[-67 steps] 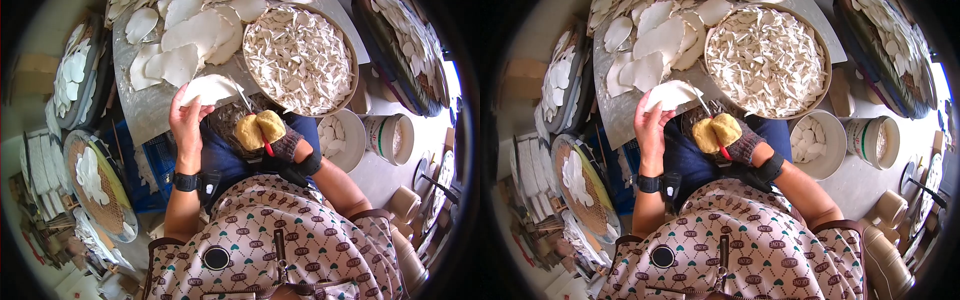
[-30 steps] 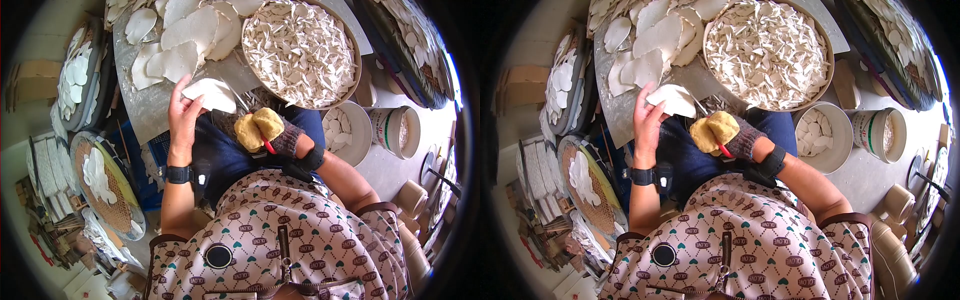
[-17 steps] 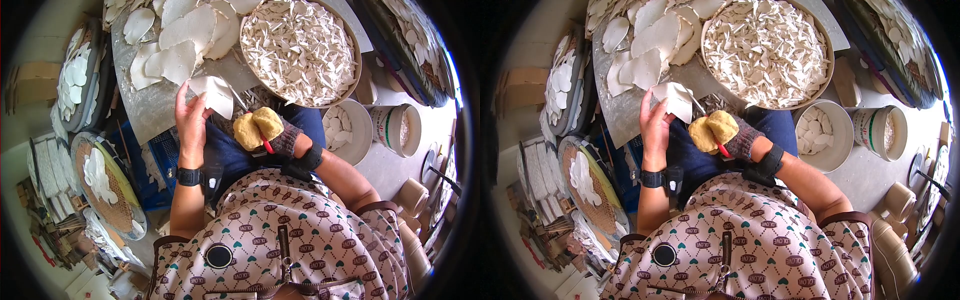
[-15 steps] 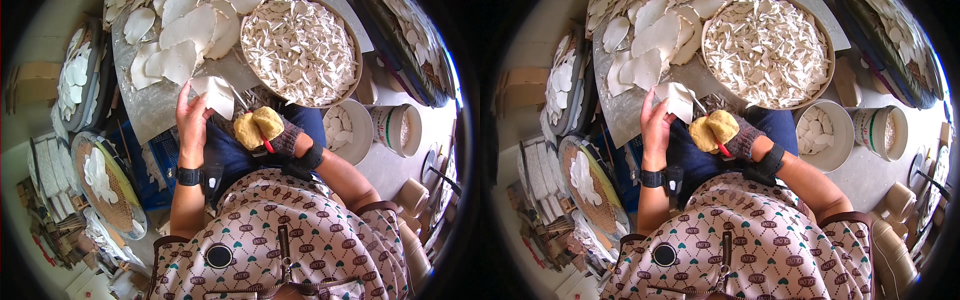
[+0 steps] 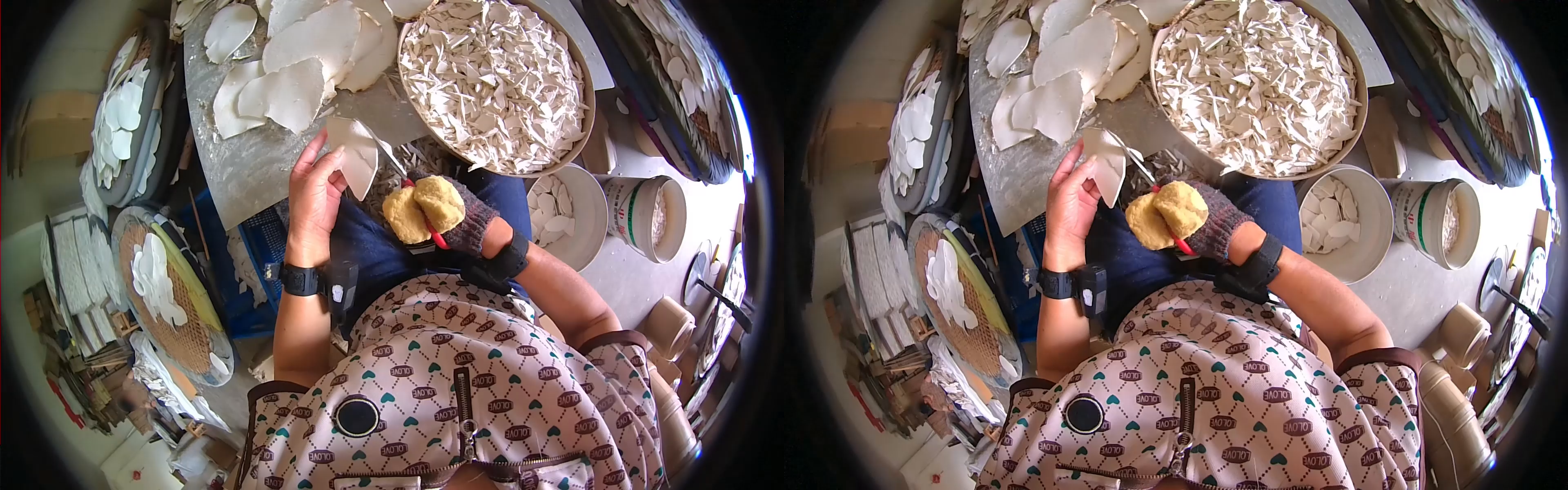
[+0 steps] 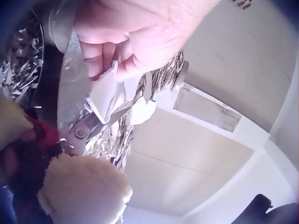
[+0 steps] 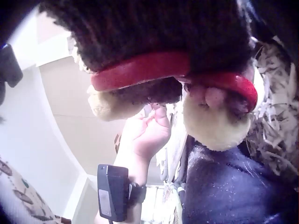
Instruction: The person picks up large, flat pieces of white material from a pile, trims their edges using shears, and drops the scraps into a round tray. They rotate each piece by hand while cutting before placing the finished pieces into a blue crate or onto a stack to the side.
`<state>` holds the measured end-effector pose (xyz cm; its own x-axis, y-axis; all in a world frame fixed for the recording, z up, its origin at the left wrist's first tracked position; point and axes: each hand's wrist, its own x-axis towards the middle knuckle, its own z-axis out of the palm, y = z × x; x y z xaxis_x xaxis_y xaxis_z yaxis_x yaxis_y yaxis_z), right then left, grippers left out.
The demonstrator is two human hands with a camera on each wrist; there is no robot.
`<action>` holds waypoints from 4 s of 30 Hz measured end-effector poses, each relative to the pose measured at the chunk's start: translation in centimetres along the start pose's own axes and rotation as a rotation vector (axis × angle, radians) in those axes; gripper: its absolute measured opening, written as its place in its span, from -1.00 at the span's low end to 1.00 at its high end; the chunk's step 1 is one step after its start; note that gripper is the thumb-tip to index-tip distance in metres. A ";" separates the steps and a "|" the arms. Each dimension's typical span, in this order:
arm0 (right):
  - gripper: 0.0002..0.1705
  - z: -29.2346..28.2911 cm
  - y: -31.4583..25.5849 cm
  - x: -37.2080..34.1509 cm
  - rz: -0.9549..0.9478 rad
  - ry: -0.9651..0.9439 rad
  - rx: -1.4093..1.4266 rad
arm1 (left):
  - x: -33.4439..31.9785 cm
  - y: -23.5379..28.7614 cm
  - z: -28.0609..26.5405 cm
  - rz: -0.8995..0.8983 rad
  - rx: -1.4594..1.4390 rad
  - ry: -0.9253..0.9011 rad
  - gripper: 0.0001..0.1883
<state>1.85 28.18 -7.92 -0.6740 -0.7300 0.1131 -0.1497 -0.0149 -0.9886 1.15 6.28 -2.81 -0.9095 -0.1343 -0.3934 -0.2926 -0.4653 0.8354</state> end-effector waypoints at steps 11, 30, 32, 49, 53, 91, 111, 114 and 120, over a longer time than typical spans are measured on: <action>-0.61 1.0 -0.1 -0.4 0.169 0.165 0.317 | 0.4 -0.6 0.0 0.148 0.025 0.093 -0.51; -0.78 -0.5 -0.9 0.8 0.021 0.048 0.099 | 0.1 0.1 0.9 0.183 0.376 -0.072 -0.56; -0.81 -0.3 -1.0 1.1 -0.011 0.084 -0.018 | -0.2 -0.1 0.8 0.155 0.422 -0.088 -0.57; -0.79 0.7 0.2 0.1 0.095 0.026 0.783 | -0.2 2.6 -0.5 0.024 0.450 -0.296 -0.55; -0.81 0.5 -0.8 -0.3 0.117 0.008 0.975 | -0.4 2.6 -1.0 0.005 0.497 -0.348 -0.54; -0.67 1.9 -1.4 -0.2 0.251 0.069 0.200 | -2.1 0.6 -0.1 0.141 0.308 -0.036 -0.39; -0.44 2.2 -3.6 0.8 0.103 -0.148 -0.036 | 2.7 6.4 -5.9 0.847 1.559 0.109 -0.33; -0.48 1.7 -3.8 0.4 0.127 -0.135 -0.104 | 6.0 4.6 -4.0 0.895 1.933 0.132 -0.29; -0.67 1.4 -4.1 -1.2 0.165 0.074 0.162 | 7.2 5.1 -4.8 0.965 1.774 0.083 -0.43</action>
<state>4.32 28.15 -4.19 -0.7317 -0.6798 -0.0504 0.0813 -0.0135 -0.9966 -5.47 -1.26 -3.24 -0.9172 0.1802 0.3553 0.2292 0.9681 0.1008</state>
